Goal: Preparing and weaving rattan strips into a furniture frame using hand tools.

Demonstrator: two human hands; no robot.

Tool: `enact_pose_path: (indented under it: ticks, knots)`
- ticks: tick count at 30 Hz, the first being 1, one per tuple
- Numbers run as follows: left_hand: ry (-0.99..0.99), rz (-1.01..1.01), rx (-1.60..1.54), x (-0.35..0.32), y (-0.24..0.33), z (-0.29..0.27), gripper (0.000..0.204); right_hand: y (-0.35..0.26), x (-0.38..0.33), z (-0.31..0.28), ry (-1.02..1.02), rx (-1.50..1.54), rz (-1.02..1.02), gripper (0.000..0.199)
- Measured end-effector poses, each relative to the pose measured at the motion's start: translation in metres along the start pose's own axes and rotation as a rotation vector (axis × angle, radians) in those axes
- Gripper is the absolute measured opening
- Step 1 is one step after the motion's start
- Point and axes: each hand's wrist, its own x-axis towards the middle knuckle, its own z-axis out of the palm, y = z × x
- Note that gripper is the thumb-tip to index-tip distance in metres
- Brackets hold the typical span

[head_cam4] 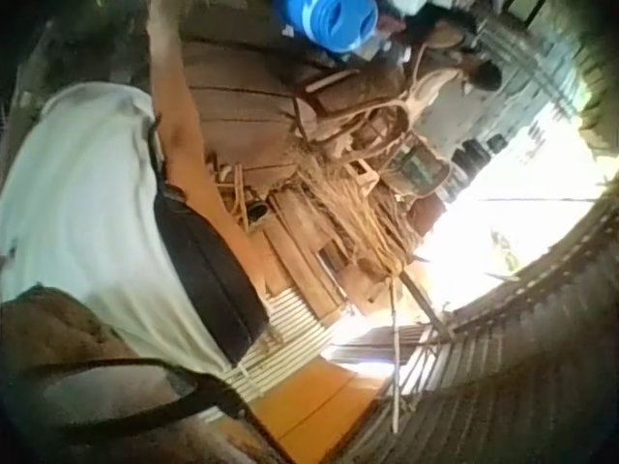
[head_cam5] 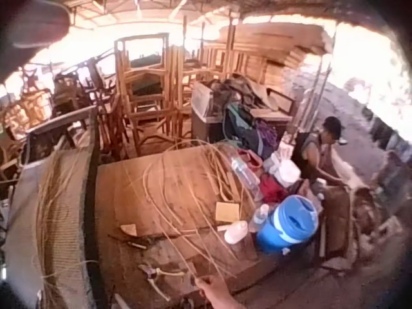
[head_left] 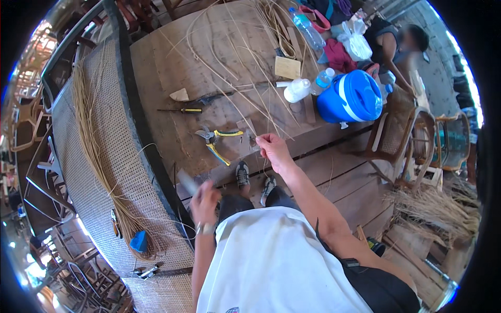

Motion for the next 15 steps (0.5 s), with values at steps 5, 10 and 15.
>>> enact_pose_path:
  ticks: [5,10,15]
  knots:
    - [-0.368,-0.126,-0.023,0.111,0.016,0.12,0.051,0.007,-0.005,0.007,0.017,-0.064,-0.011,0.013]
    - [0.148,0.506,0.533,0.169,0.004,0.128,0.054,0.006,0.002,0.006,0.119,-0.012,-0.002,0.013]
    - [0.028,0.53,1.201,0.164,0.01,0.089,0.055,0.004,0.006,-0.013,0.145,0.04,-0.037,0.014]
